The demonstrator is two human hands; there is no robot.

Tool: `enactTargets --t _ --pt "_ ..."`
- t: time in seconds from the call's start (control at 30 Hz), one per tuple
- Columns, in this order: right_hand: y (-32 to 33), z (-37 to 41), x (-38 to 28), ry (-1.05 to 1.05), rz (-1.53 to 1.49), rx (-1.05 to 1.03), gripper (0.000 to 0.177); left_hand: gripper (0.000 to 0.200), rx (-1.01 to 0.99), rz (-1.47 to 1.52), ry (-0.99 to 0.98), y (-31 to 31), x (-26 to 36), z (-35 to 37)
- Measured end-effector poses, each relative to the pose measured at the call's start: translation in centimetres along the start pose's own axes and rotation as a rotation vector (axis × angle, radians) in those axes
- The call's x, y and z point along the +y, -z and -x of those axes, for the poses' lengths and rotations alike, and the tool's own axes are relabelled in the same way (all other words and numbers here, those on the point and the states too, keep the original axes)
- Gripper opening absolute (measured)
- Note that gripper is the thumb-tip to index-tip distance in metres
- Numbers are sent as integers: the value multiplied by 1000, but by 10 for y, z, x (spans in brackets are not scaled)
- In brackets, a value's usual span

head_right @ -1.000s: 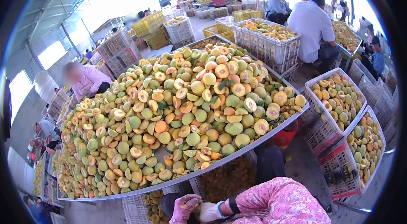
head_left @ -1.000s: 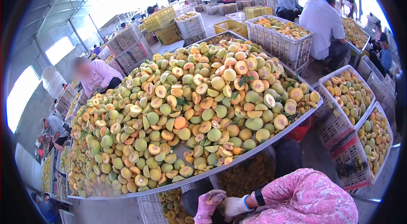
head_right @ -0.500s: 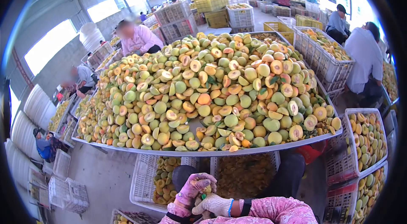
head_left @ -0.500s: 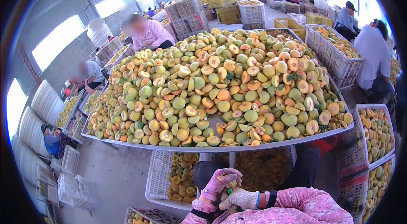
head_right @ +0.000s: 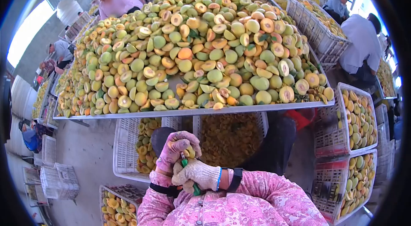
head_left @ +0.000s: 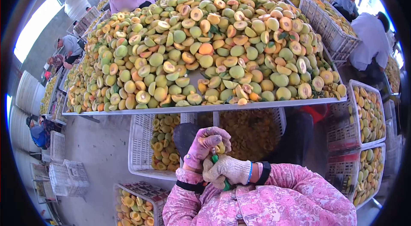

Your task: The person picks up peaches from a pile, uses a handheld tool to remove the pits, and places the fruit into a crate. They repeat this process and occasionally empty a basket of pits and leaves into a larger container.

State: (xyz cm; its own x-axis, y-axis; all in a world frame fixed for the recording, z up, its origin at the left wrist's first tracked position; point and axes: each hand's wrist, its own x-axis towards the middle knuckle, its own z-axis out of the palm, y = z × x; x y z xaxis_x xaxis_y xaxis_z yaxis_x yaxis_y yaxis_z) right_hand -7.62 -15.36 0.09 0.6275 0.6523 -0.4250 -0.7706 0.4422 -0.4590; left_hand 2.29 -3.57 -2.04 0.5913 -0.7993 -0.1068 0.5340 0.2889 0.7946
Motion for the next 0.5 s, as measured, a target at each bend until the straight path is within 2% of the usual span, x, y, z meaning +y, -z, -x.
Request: enactTargets --t 0.07,0.13,0.2,0.23,0.33,0.4,0.47,0.5 --pt "-2 2 -2 48 6 -48 19 35 -31 73 -68 2 -6 -3" --pt "8 0 -9 -1 -92 -132 18 36 -18 121 -137 6 -11 -9" --pt "5 0 -16 105 390 62 19 36 52 186 -198 3 -15 -14" --pt "4 1 -18 152 636 160 20 36 206 139 -214 0 -17 -17" --pt "10 15 -22 296 539 110 22 41 459 221 -269 5 -35 -25" --pt "20 33 -35 124 453 268 24 45 512 372 -302 15 -42 -25" --pt "66 20 -31 215 1130 579 26 45 607 376 -293 22 -41 -21" --pt "82 19 -29 124 1454 645 32 43 592 316 -320 28 -45 -22"
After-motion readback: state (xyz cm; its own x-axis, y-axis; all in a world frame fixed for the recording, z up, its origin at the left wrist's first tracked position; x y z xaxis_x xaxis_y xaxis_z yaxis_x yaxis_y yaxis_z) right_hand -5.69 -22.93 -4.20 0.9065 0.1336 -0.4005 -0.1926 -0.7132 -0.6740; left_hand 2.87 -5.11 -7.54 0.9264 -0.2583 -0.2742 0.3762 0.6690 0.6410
